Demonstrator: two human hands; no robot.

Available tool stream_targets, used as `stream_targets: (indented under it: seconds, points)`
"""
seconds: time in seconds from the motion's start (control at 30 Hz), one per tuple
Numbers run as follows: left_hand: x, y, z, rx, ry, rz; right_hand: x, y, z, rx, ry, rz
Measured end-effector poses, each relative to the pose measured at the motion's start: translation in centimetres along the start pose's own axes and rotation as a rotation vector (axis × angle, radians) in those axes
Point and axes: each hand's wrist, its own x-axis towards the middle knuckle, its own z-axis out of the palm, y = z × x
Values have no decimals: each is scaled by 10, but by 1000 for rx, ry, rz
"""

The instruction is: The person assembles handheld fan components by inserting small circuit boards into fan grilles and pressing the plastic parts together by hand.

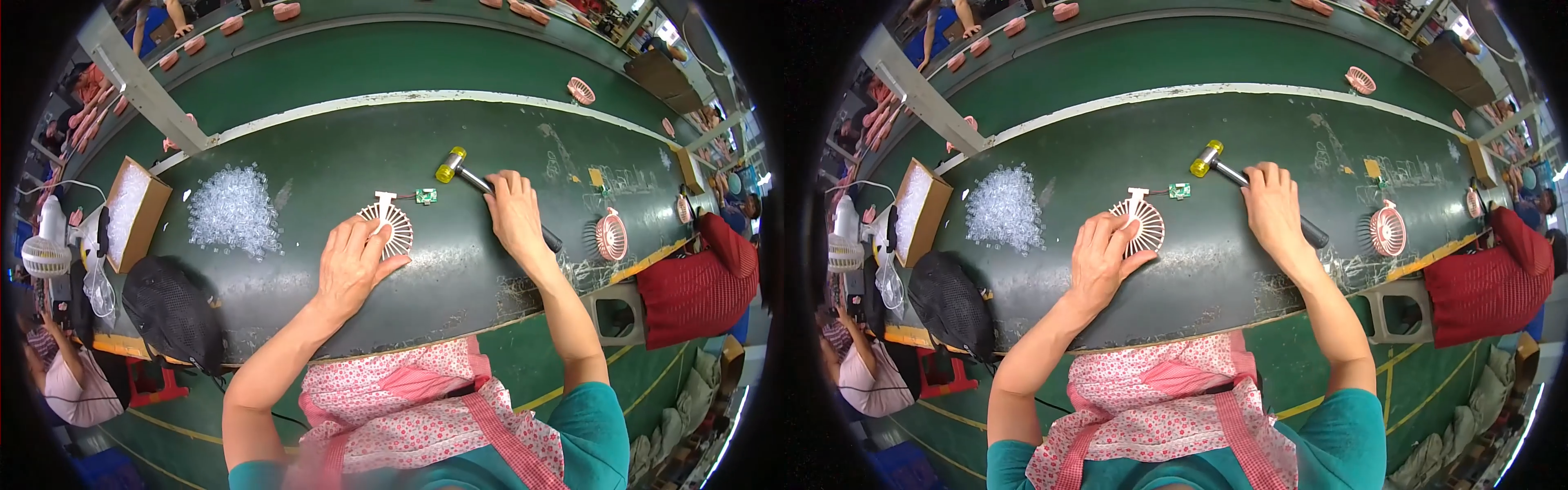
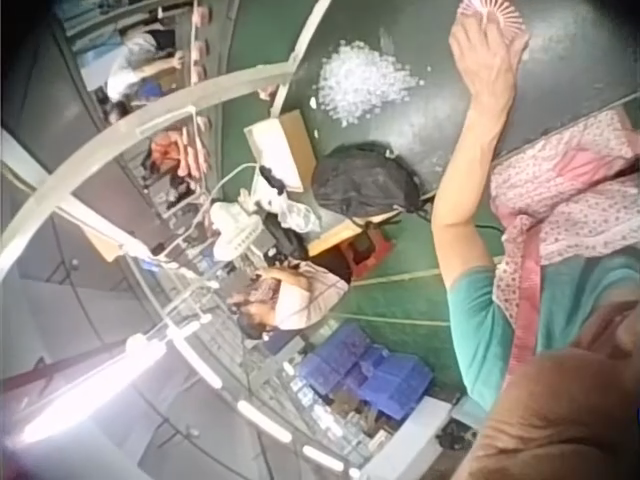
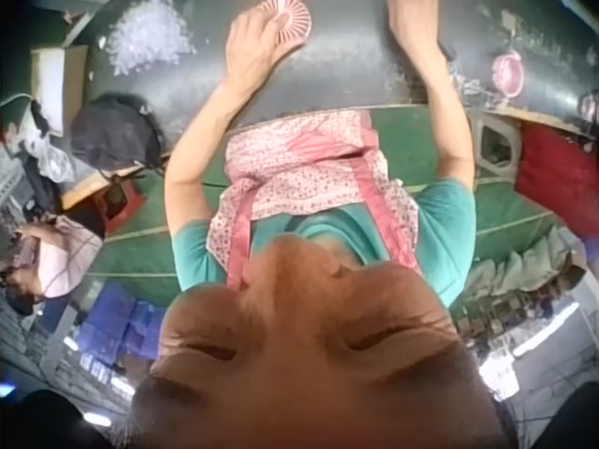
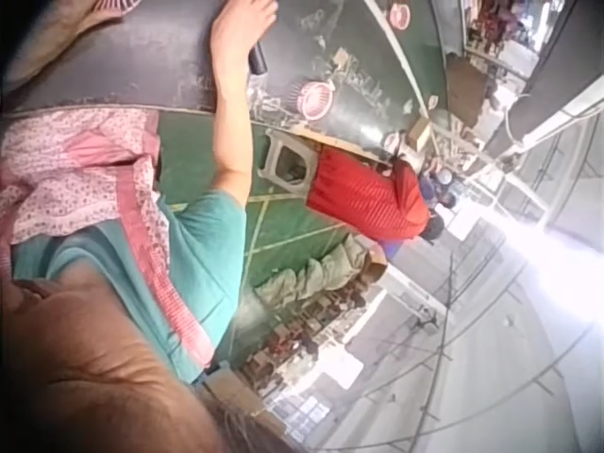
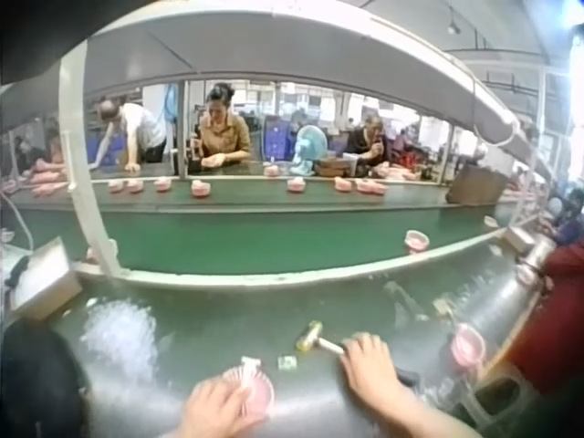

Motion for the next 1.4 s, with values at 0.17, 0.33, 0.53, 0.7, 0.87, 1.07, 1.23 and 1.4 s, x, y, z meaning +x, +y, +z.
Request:
stream_targets:
  seconds: [0.17, 0.33, 0.53, 0.7, 0.87, 1.07, 1.23, 1.4]
  points:
    - [1, -2, 4, 28, 48, 30, 8, -17, -15, 180, 5, -43]
    - [-1, -1, -5, 44, 45, 19, 20, -70, -60, 630, 307, -138]
    - [0, 0, -3, -38, 40, 38, 14, -56, -19, 359, -138, -111]
    - [10, -19, -11, -189, 140, -61, 34, -42, -9, 257, 97, -130]
    - [37, -93, -49, 318, 274, -238, 55, -83, -7, 452, -170, -305]
    - [43, -179, -30, 899, -71, -545, 57, -95, 35, 594, -214, -374]
    - [39, -176, -25, 808, -84, -546, 44, -98, 28, 632, -251, -297]
    - [51, -176, -19, 702, 215, -327, 45, -83, 9, 682, -366, -359]
